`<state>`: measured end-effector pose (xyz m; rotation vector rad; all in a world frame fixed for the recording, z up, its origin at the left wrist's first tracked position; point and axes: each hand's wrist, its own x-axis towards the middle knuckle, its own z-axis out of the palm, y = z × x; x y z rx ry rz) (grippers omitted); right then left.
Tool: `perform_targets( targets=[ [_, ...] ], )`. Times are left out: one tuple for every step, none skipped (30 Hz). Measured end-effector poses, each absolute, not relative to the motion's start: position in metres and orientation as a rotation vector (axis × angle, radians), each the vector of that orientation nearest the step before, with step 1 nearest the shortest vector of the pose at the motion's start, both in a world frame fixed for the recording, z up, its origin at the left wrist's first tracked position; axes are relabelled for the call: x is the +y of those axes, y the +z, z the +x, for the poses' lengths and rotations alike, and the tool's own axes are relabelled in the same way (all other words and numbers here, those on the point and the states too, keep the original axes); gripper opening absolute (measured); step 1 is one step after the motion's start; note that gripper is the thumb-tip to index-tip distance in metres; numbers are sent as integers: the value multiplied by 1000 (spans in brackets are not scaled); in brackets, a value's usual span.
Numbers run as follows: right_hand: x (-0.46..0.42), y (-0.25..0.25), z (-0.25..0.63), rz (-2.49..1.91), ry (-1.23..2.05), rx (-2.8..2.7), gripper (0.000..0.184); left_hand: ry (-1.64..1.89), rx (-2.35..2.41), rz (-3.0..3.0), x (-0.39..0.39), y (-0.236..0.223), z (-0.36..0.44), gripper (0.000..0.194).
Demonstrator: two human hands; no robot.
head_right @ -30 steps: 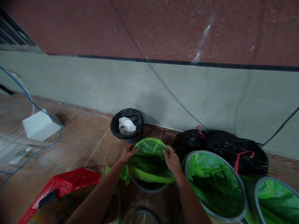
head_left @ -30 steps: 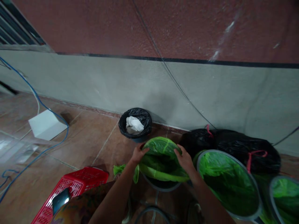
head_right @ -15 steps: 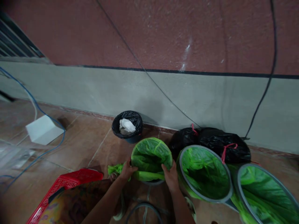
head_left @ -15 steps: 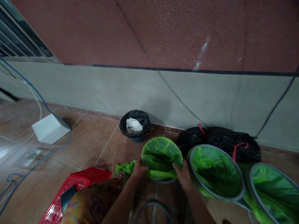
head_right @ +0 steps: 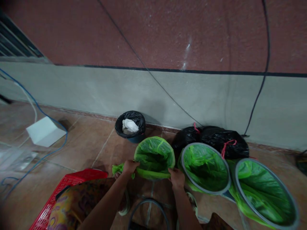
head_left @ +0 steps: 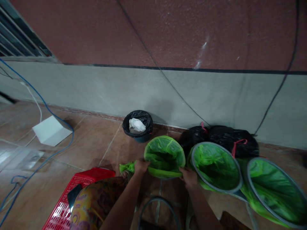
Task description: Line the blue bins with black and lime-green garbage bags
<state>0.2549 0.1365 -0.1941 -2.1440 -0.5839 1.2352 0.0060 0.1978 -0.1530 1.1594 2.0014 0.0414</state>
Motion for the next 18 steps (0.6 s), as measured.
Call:
perform_targets(
  targets=[
    [138,-190,256,-2217,1210,-673,24,-23,2028,1255,198,-148,7,23],
    [140,-185,256,-2309,1166,-782,22,-83,2058,1340,199,-144,9,24],
    [143,-180,255,-2409,1100,-907,21,-128,2089,1396,199,-139,12,25],
    [145,-175,254,-2507,1028,-1027,22,-161,2114,1428,198,-135,15,27],
    [147,-170,251,-2589,966,-1128,24,-182,2131,1438,198,-132,18,28],
    [148,-166,248,-2649,919,-1192,26,-192,2143,1430,196,-129,20,30],
    [149,-163,245,-2704,867,-1258,28,-189,2148,1413,194,-127,23,31],
    [150,-161,243,-2738,822,-1309,29,-177,2149,1396,193,-126,24,32],
    [150,-159,242,-2746,791,-1332,29,-157,2151,1377,191,-126,26,32],
    [150,-159,241,-2741,772,-1337,29,-134,2153,1359,190,-125,26,32],
    [150,-159,242,-2731,759,-1328,29,-113,2154,1341,189,-126,26,32],
    [151,-159,243,-2718,757,-1306,30,-95,2153,1326,188,-126,26,32],
    [151,-159,244,-2702,762,-1275,31,-82,2151,1311,188,-126,26,31],
    [152,-159,245,-2686,771,-1241,31,-75,2150,1298,188,-127,26,31],
    [153,-160,245,-2675,778,-1215,32,-75,2152,1289,189,-127,26,30],
    [153,-160,246,-2667,783,-1208,32,-78,2155,1287,189,-127,26,30],
    [153,-160,245,-2663,784,-1213,32,-82,2160,1290,190,-128,25,30],
    [154,-160,244,-2661,783,-1224,31,-84,2166,1297,190,-128,25,30]
  ],
)
